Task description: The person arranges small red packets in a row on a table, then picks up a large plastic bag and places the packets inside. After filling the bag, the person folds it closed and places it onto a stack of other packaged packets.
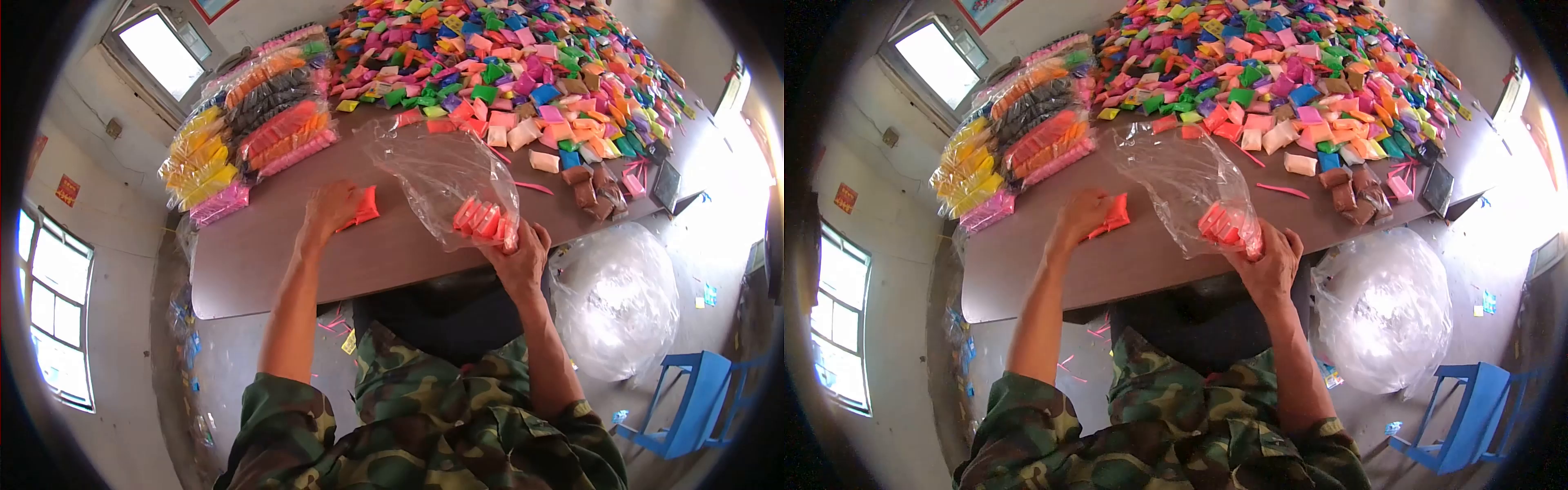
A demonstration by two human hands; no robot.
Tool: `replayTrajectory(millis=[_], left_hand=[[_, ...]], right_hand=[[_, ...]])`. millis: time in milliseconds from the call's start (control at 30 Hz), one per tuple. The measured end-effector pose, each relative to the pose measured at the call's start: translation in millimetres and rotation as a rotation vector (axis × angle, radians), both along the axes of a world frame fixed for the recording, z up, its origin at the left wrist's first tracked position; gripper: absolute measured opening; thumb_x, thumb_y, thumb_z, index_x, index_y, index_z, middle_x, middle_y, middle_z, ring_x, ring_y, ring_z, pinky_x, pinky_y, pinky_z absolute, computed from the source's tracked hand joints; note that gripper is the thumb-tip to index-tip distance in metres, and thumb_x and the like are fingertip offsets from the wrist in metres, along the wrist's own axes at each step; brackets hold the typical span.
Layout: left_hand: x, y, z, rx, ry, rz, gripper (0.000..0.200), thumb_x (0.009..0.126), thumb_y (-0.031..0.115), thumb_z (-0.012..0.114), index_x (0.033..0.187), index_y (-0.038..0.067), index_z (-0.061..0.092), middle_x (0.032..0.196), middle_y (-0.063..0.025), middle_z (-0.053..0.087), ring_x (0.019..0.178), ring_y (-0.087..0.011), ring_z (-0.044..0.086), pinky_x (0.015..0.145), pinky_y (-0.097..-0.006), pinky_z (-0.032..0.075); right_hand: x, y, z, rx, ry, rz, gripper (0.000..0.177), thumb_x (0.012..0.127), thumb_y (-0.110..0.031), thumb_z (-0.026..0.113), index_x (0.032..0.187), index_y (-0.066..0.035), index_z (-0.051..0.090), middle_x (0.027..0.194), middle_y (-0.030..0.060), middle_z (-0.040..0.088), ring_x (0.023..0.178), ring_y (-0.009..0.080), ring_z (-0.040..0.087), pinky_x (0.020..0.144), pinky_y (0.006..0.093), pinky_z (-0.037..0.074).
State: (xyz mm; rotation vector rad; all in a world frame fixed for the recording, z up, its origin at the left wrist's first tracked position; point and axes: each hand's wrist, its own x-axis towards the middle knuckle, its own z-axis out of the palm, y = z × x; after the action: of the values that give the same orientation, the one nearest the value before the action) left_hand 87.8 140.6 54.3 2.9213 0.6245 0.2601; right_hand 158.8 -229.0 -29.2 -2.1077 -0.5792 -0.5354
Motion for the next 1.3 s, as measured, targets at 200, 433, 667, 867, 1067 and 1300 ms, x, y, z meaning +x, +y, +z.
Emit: replayTrajectory(millis=[200,433,667,867,1067,1300], left_hand=[[16.9,-10.1,6.5,-0.072,0.173,-0.007,0.039,0.088,0.035,0.06,0.111,0.009,0.079,0.117,-0.021,0.077,0.108,-0.0436,0.073,0.094,-0.0521,0.058],[6.7,-12.9,15.5,-0.205,0.209,-0.21,0.045,0.079,0.037,0.077,0.108,0.002,0.076,0.102,-0.0229,0.076,0.095,-0.0365,0.075,0.083,-0.0462,0.058],[-15.6,-18.1,19.2,-0.148,0.105,-0.304,0.041,0.078,0.035,0.082,0.107,0.005,0.079,0.098,-0.0187,0.077,0.094,-0.0351,0.075,0.081,-0.0457,0.058],[-38.3,-42.2,55.0,-0.155,-0.049,-0.284,0.04,0.081,0.034,0.083,0.108,0.005,0.079,0.098,-0.0187,0.077,0.095,-0.0367,0.074,0.083,-0.0464,0.058],[-34.0,-41.0,56.4,-0.345,-0.239,-0.215,0.04,0.089,0.031,0.086,0.113,0.001,0.074,0.095,-0.0124,0.077,0.086,-0.0212,0.074,0.076,-0.0354,0.057],[-14.9,-96.3,85.0,-0.735,-0.305,-0.215,0.045,0.093,0.029,0.084,0.122,-0.002,0.068,0.094,-0.0125,0.078,0.079,-0.0162,0.074,0.07,-0.0349,0.059]], right_hand=[[3.3,-0.1,-5.2,0.005,0.005,0.021,0.061,0.079,-0.045,0.091,0.123,-0.008,0.072,0.108,0.0099,0.079,0.107,0.0256,0.073,0.113,0.0465,0.04],[3.1,-1.1,-8.3,0.013,0.003,0.022,0.06,0.078,-0.044,0.092,0.123,-0.009,0.072,0.105,0.0084,0.079,0.106,0.0252,0.073,0.113,0.0469,0.04],[1.8,-0.8,-5.0,0.038,0.008,0.017,0.06,0.076,-0.044,0.093,0.121,-0.01,0.072,0.105,0.0075,0.079,0.106,0.0245,0.073,0.113,0.0461,0.04],[0.8,-0.6,-4.6,0.047,0.002,0.014,0.06,0.076,-0.044,0.094,0.121,-0.011,0.072,0.105,0.0068,0.078,0.106,0.0239,0.074,0.112,0.0453,0.04],[0.9,0.0,-5.3,0.058,-0.01,0.015,0.059,0.076,-0.043,0.094,0.121,-0.012,0.072,0.103,0.0069,0.078,0.105,0.0245,0.074,0.112,0.0457,0.041],[1.6,-0.1,-7.0,0.036,-0.003,0.014,0.056,0.078,-0.042,0.092,0.121,-0.012,0.072,0.103,0.0077,0.078,0.104,0.0258,0.073,0.112,0.0463,0.041]])
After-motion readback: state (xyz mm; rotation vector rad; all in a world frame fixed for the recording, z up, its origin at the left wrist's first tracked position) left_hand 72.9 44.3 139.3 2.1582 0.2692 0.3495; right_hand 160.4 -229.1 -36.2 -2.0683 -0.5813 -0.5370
